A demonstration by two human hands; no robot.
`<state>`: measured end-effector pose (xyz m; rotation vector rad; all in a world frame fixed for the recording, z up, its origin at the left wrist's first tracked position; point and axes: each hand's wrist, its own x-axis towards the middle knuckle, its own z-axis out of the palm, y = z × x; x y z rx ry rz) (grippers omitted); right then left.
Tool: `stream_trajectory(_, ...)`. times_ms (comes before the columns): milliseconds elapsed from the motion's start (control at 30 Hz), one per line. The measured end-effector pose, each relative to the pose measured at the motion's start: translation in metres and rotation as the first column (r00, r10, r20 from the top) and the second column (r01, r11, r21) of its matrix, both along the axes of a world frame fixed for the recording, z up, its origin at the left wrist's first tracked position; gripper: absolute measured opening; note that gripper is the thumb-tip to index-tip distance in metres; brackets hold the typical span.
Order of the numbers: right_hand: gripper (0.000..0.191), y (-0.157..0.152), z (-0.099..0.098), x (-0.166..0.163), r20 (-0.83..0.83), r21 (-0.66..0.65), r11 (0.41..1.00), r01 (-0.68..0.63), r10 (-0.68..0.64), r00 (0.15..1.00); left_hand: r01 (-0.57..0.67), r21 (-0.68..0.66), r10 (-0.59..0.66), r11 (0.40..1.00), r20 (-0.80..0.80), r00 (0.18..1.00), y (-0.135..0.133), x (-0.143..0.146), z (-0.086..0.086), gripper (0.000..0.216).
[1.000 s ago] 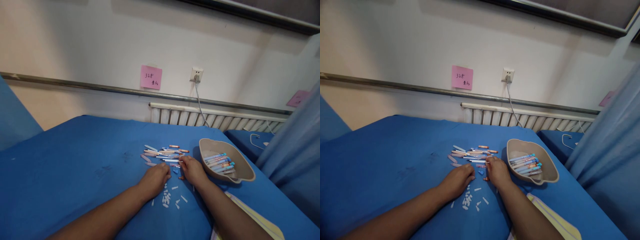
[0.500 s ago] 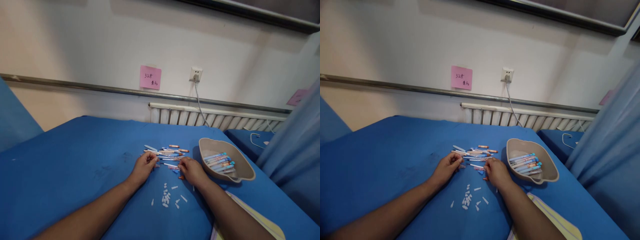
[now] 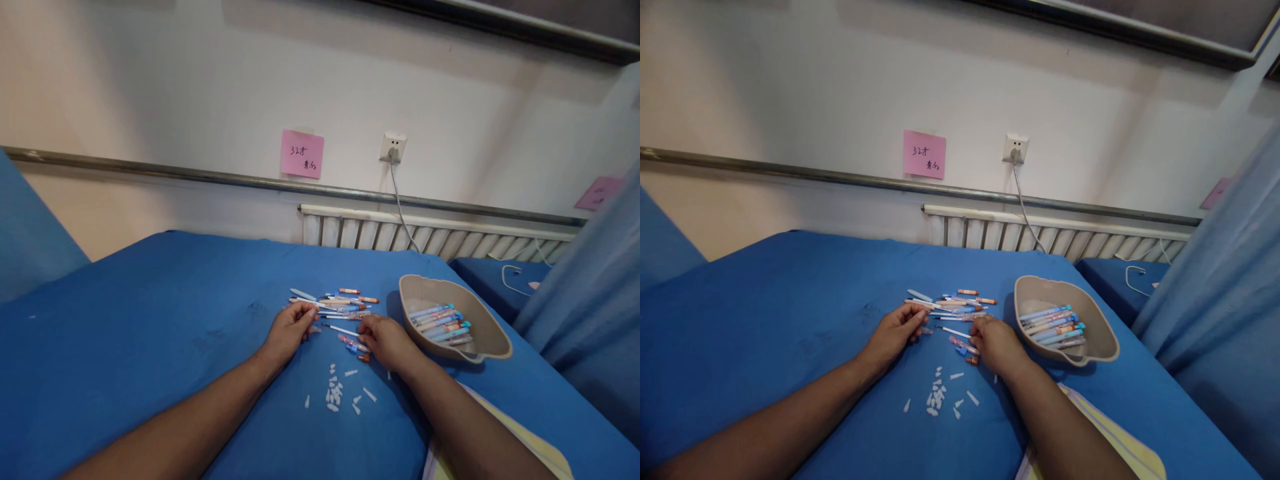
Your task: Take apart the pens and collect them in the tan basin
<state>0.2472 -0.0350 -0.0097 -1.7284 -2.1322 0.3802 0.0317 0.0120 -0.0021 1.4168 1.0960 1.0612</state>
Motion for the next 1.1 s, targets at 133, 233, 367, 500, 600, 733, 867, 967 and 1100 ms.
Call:
stream_trajectory(133, 0.013, -0.005, 0.008, -0.006, 0.052, 0.019, 1.0, -0.017, 0.016, 0.999, 0.005, -0.003, -0.005, 1.0, -0.012, 1.0, 0.001, 0.0, -0.002, 0.029)
stream_trajectory(233, 0.018, -0.007, 0.009, -0.008, 0.096, 0.0, 1.0, -0.031, 0.03, 0.995, 0.001, -0.001, -0.001, 1.0, -0.013, 1.0, 0.003, 0.0, -0.005, 0.031)
stream_trajectory(367, 0.012, -0.007, 0.004, -0.007, 0.067, 0.015, 0.998, -0.055, 0.053, 0.996, -0.009, 0.014, 0.009, 1.0, -0.002, 1.0, 0.004, -0.002, -0.006, 0.03)
stream_trajectory(500, 0.009, -0.003, -0.004, -0.006, -0.164, 0.055, 0.998, -0.03, 0.038, 0.986, -0.009, 0.011, 0.009, 1.0, 0.022, 1.0, 0.004, -0.003, -0.005, 0.03)
stream_trajectory(600, 0.013, 0.0, -0.008, -0.007, -0.367, 0.071, 0.997, 0.026, 0.002, 0.93, 0.0, 0.006, -0.001, 1.0, 0.03, 1.0, 0.004, -0.004, -0.004, 0.031)
stream_trajectory(733, 0.021, 0.0, -0.009, -0.007, -0.498, 0.081, 0.996, 0.033, 0.012, 0.867, 0.007, -0.003, -0.007, 1.0, 0.055, 0.998, 0.002, -0.003, -0.001, 0.031)
stream_trajectory(867, 0.021, 0.0, -0.009, -0.008, -0.51, 0.108, 0.993, 0.039, 0.022, 0.86, 0.022, -0.013, -0.021, 1.0, 0.062, 0.998, -0.001, -0.001, 0.001, 0.029)
stream_trajectory(967, 0.02, 0.0, -0.01, -0.007, -0.506, 0.128, 0.991, 0.039, 0.032, 0.862, 0.026, -0.015, -0.025, 1.0, 0.063, 0.998, -0.002, 0.0, 0.001, 0.028)
stream_trajectory(1100, 0.02, 0.001, -0.01, -0.007, -0.499, 0.126, 0.992, 0.03, 0.037, 0.866, 0.03, -0.013, -0.029, 0.999, 0.056, 0.998, 0.0, 0.0, -0.002, 0.027)
